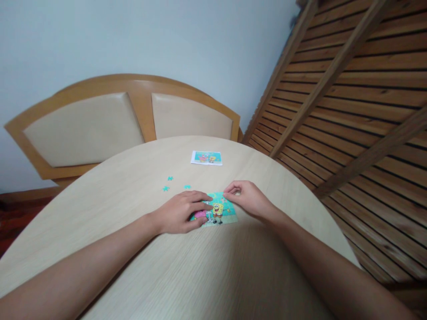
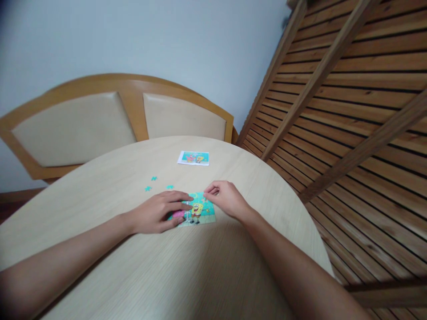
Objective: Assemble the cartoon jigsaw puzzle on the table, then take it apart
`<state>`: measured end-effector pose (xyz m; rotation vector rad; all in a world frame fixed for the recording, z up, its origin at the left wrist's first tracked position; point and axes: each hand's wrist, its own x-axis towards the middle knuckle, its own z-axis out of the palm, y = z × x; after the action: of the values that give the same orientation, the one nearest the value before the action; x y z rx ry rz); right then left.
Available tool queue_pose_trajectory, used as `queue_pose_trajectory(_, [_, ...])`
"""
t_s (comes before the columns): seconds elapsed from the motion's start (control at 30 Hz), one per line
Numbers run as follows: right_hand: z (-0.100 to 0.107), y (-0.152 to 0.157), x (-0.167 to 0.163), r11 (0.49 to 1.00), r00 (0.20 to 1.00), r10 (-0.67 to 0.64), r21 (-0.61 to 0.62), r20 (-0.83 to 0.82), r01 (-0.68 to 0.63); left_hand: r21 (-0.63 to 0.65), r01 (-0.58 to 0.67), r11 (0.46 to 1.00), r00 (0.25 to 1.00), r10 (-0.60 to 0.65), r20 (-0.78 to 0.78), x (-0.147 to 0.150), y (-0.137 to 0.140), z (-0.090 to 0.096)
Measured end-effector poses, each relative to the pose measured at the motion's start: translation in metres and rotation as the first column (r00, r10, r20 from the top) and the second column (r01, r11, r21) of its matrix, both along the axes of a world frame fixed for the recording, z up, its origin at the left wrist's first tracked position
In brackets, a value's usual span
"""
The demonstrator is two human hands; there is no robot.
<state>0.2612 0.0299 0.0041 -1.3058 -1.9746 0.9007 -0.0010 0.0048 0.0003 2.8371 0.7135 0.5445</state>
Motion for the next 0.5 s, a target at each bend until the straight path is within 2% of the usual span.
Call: queue_pose_trajectory(0.5, [-0.0033, 0.0002, -0.0016, 0.998, 0.996, -0.009, 0.063, 0.090, 0.003, 0.002, 0.004, 1.000, 1.000, -0.004, 0.012, 0.0001, -0.0001, 0.0006])
